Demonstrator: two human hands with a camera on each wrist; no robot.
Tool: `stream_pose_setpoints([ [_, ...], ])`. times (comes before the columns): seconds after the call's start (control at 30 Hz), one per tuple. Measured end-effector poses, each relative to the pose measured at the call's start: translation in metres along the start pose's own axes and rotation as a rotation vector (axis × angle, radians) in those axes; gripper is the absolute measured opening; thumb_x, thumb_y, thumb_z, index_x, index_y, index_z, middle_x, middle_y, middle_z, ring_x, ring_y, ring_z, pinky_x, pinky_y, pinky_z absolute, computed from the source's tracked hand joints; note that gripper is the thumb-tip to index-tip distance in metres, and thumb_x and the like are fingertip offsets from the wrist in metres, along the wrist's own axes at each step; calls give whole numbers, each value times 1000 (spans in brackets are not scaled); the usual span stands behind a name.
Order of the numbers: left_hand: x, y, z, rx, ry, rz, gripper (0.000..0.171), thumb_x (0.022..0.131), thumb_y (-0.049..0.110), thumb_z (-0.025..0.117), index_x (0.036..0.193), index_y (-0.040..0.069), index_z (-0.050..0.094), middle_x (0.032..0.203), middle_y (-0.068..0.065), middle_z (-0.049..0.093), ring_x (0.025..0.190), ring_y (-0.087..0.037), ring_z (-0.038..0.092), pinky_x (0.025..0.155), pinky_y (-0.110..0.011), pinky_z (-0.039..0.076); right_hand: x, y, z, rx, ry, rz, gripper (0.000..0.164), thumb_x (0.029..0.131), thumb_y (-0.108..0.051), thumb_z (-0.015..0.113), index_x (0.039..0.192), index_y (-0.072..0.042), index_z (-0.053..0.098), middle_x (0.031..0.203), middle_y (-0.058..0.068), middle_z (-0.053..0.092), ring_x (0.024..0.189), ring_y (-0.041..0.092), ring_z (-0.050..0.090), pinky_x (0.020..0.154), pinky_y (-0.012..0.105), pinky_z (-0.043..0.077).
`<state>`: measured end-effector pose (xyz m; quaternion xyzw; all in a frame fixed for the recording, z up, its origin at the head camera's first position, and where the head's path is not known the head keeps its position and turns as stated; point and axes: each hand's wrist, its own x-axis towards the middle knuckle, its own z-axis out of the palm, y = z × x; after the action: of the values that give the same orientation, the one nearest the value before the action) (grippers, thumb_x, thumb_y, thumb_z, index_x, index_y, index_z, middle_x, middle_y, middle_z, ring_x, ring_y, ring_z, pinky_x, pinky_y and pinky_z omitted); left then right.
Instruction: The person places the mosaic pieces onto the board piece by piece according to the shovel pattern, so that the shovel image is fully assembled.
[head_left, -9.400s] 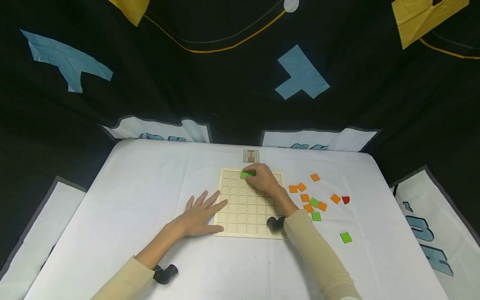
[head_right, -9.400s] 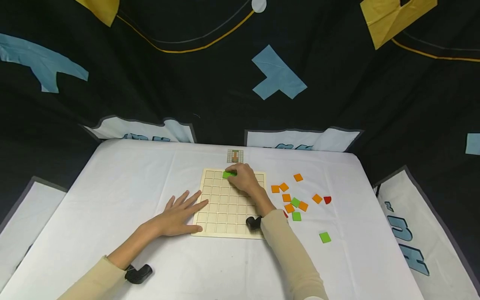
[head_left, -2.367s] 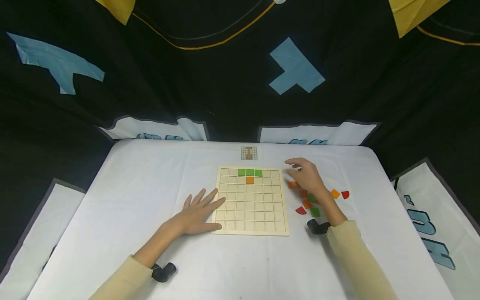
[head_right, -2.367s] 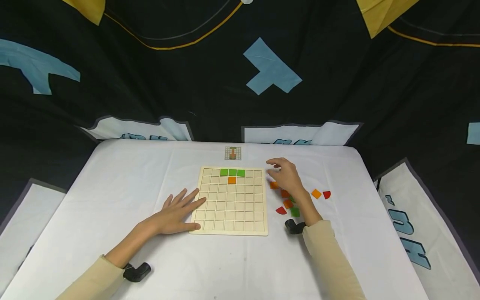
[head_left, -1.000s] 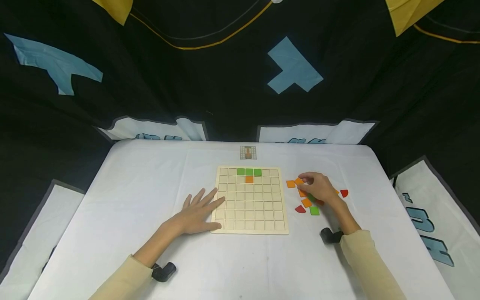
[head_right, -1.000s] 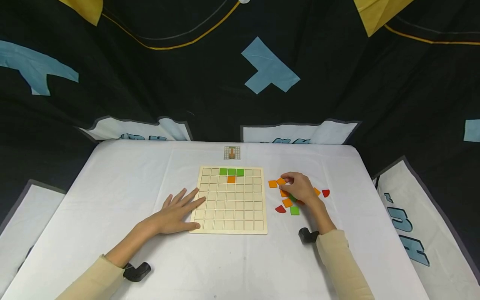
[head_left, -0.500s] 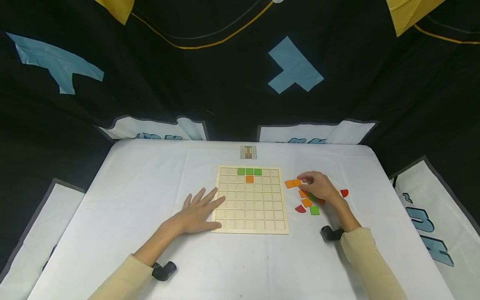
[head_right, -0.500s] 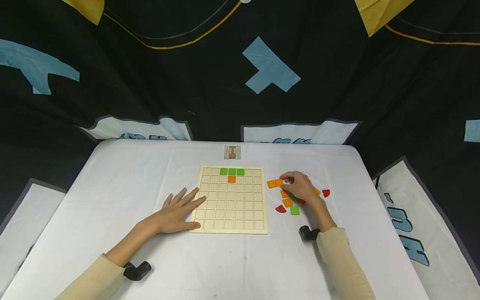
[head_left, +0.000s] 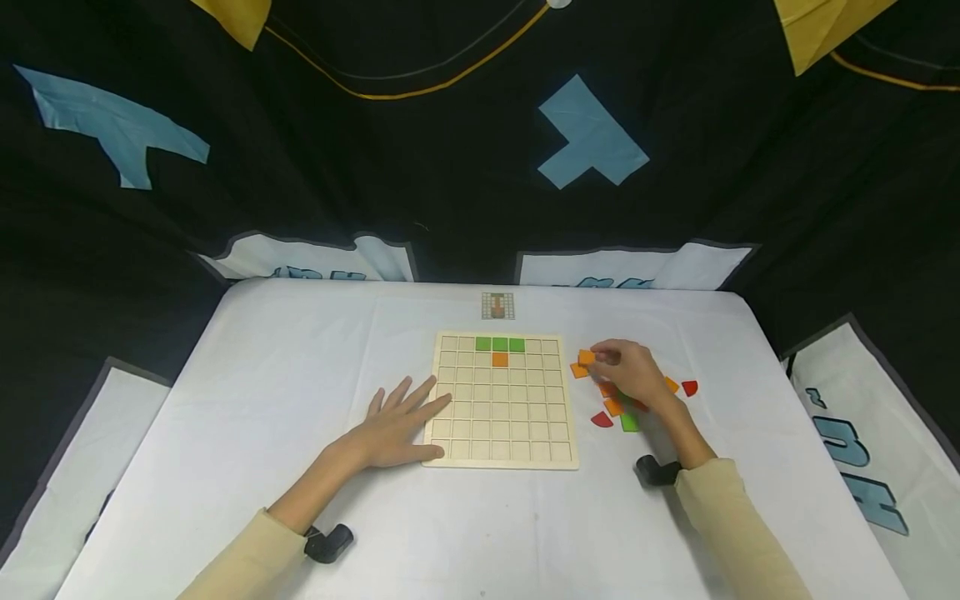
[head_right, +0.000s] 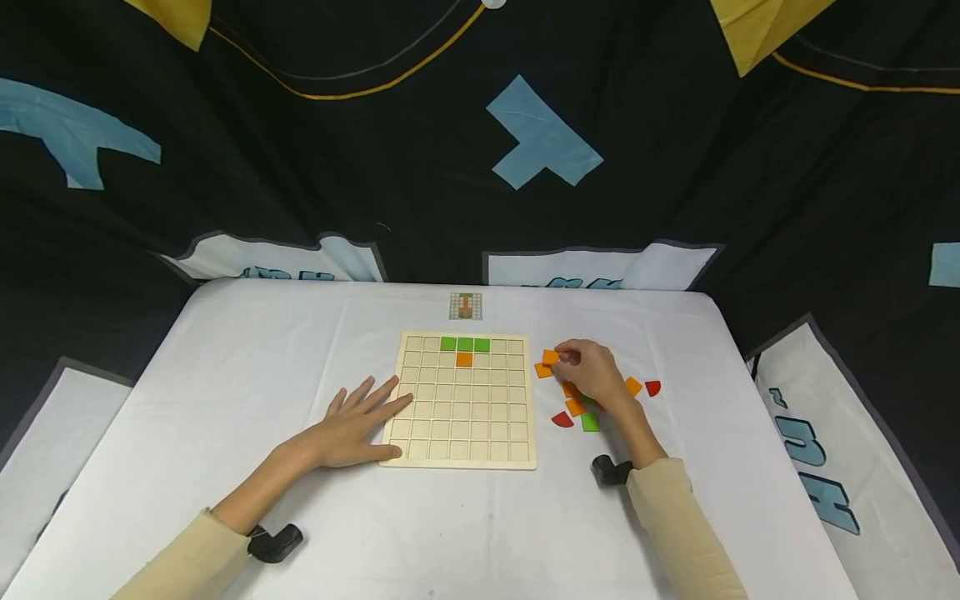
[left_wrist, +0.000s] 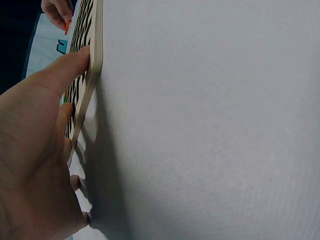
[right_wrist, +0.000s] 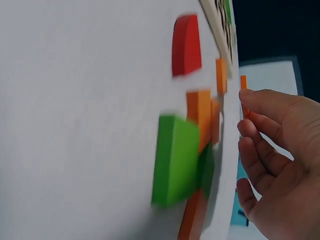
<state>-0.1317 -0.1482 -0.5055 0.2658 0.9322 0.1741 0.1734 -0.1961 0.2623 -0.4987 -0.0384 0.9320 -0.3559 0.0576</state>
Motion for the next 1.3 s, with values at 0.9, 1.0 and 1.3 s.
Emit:
stream_pose_setpoints([
  [0.9,0,-1,0,2,-4,0,82,90,61,61,158,22,34,165,-13,14,148,-46,2,108,-74,2,11,-65,57,58,-84,-187,31,90,-18,75,117,-3,72,105,5,71,95,20,66,84,37,54],
  [1.0,0,0,0,3,-5,0,82,91,61,61,157,21,34,165,-13,14,149,-46,2,108,-74,3,11,-69,64,51,-80,-196,31,88,-19,77,115,-4,73,104,5,71,94,19,66,84,37,54],
  [1.3,0,1,-1,3,-4,-2,81,91,59,62,157,21,35,165,-14,14,148,-46,2,108,-74,2,9,-75,80,-13,-74,-251,27,88,-20,77,112,-8,75,99,0,70,88,15,62,79,35,51],
])
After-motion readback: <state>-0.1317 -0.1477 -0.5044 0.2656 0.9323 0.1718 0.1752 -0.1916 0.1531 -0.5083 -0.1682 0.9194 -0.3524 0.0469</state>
